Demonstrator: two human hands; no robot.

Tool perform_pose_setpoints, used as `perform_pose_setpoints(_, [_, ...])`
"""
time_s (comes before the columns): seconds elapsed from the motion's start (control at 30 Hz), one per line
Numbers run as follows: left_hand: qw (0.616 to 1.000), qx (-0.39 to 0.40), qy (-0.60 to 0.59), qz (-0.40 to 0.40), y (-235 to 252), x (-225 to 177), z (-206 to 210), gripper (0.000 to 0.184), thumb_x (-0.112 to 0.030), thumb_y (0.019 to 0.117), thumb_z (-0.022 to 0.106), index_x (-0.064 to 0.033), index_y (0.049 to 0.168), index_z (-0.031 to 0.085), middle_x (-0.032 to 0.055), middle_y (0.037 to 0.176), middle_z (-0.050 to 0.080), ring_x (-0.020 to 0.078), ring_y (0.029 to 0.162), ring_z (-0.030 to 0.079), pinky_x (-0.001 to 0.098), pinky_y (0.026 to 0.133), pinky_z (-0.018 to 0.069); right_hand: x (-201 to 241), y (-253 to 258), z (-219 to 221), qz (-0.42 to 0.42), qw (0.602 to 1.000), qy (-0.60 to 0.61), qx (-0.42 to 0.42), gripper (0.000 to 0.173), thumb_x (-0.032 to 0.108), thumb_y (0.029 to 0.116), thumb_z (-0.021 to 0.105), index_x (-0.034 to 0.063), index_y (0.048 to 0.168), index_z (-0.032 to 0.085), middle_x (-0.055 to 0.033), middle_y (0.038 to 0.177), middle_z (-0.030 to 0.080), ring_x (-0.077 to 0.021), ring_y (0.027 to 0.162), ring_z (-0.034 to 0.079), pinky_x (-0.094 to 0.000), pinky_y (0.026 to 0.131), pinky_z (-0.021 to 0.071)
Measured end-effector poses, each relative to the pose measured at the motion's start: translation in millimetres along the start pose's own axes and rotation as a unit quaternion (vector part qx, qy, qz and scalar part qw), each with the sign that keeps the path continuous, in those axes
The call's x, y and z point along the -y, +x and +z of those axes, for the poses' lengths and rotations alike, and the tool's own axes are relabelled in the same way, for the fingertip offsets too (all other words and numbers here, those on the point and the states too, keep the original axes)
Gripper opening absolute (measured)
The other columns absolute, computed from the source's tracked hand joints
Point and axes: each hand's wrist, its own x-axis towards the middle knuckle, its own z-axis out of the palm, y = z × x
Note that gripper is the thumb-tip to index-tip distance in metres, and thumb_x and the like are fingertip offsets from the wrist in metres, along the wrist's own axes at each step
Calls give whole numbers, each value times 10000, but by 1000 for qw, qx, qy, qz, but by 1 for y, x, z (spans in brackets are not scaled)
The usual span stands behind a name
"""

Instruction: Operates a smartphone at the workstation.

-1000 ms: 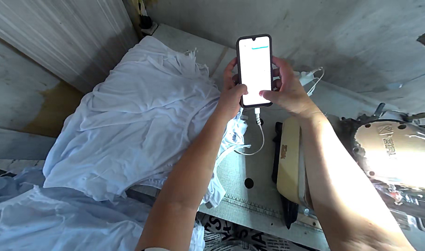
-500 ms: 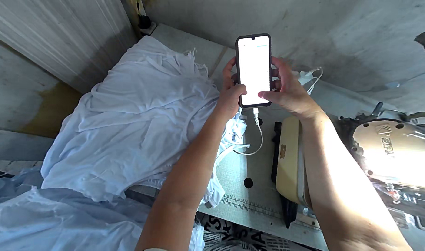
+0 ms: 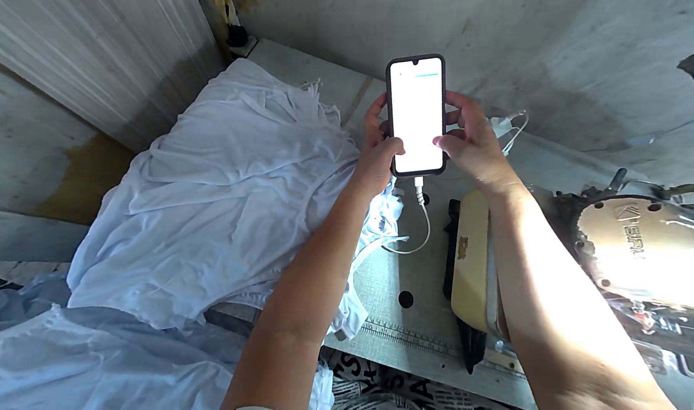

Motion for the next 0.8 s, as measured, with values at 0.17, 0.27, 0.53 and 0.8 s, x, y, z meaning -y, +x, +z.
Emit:
perform_pose_setpoints(0.17, [1000, 4, 4, 6, 1, 2, -1, 931, 123, 776, 460, -159, 1599, 129, 148, 1303, 557, 188, 1049, 657, 396, 889, 575, 3, -1, 0, 6, 1000, -1, -17, 638, 51, 917, 534, 106, 1534, 378, -112, 1233, 599, -134, 834, 647, -306, 693, 558])
perform_pose_setpoints(0.27, [1000, 4, 11, 6, 2, 2, 0, 930, 122, 775, 463, -160, 1598, 132, 146, 1279, 559, 182, 1030, 658, 387, 884, 576, 3, -1, -1, 8, 1000, 1, -18, 603, 80, 947, 519, 115, 1534, 384, -109, 1229, 594, -136, 836, 653, -311, 682, 567])
perform_pose_setpoints(0.53, [1000, -6, 2, 3, 1, 1, 0, 924, 126, 774, 464, -161, 1592, 144, 140, 1283, 552, 183, 1038, 655, 389, 884, 576, -1, 0, -4, -4, 1000, 20, 9, 692, 43, 858, 515, 104, 1531, 365, -99, 1236, 605, -113, 817, 656, -283, 680, 564])
perform_pose_setpoints(0.8, [1000, 0, -2, 4, 0, 1, 0, 930, 135, 766, 461, -148, 1592, 139, 143, 1278, 555, 185, 1038, 657, 383, 884, 576, 2, 1, 1, 14, 1000, -8, -17, 695, 12, 875, 562, 110, 1534, 363, -118, 1221, 606, -135, 813, 660, -316, 687, 570])
